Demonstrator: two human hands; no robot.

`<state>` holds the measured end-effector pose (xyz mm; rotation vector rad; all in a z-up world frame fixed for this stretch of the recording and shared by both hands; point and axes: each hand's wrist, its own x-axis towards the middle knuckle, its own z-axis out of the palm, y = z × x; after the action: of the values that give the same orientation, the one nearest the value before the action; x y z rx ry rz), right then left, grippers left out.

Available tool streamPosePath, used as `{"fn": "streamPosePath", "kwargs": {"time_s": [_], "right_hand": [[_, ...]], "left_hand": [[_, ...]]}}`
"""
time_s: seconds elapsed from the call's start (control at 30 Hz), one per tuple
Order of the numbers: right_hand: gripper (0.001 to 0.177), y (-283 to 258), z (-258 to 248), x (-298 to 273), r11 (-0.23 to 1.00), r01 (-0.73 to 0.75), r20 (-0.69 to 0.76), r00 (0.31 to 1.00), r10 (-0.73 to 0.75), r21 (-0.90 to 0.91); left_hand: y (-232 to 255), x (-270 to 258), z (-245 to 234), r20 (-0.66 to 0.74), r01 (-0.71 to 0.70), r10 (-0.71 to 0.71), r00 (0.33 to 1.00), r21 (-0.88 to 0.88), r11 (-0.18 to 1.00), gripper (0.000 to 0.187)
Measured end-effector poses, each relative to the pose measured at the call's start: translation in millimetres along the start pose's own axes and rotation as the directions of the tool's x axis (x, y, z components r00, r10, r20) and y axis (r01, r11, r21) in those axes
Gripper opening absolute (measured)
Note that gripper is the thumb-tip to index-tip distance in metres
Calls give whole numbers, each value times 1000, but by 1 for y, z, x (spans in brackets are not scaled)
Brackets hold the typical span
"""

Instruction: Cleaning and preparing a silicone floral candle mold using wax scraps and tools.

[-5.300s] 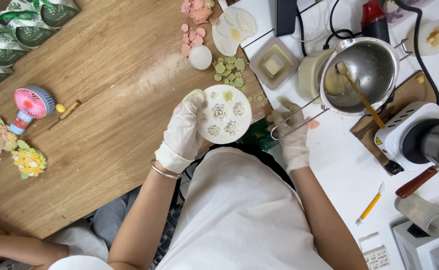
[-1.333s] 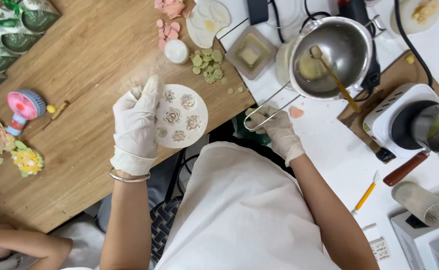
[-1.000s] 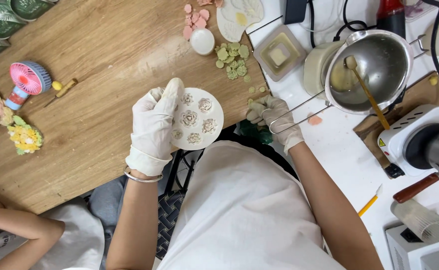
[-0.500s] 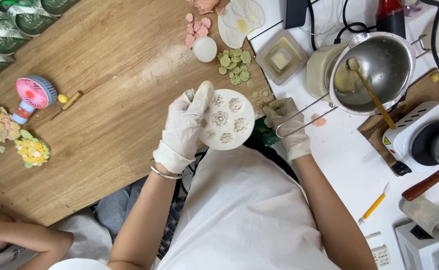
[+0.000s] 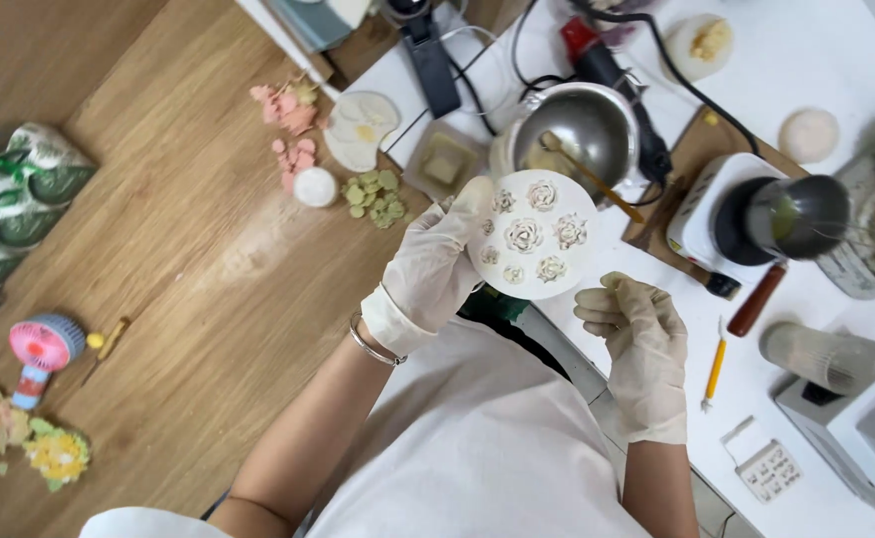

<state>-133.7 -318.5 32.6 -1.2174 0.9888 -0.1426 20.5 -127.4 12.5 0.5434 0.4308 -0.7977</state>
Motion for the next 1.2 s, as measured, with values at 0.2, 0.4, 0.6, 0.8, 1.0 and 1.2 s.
{"fn": "streamPosePath", "kwargs": {"time_s": [0.2, 0.4, 0.6, 0.8, 1.0, 1.2], "right_hand": [[31, -57, -18, -28, 908, 123, 80, 982, -169, 399], [36, -60, -81, 6, 881, 226, -33, 972, -234, 416], [39, -64, -164, 34, 906, 404, -202, 883, -423, -130], [10, 51, -257, 64, 739, 169, -378, 772, -511, -652], [26, 151, -258, 97, 283, -154, -262, 878, -401, -947], [23, 126, -255, 85, 790, -63, -451, 848, -280, -609]], "left_hand": [[-75, 38, 27, 111, 68, -84, 990, 143, 987, 25], [-113, 42, 111, 271, 141, -319, 908, 521, 842, 31], [-158, 80, 181, 336, -271, -201, 920, 917, 293, 30], [-208, 153, 203, 771, -773, -86, 631, 616, -155, 27], [-236, 181, 191, 803, -821, -183, 567, 533, -202, 25], [-236, 171, 203, 453, -151, -219, 864, 649, 746, 40]]}}
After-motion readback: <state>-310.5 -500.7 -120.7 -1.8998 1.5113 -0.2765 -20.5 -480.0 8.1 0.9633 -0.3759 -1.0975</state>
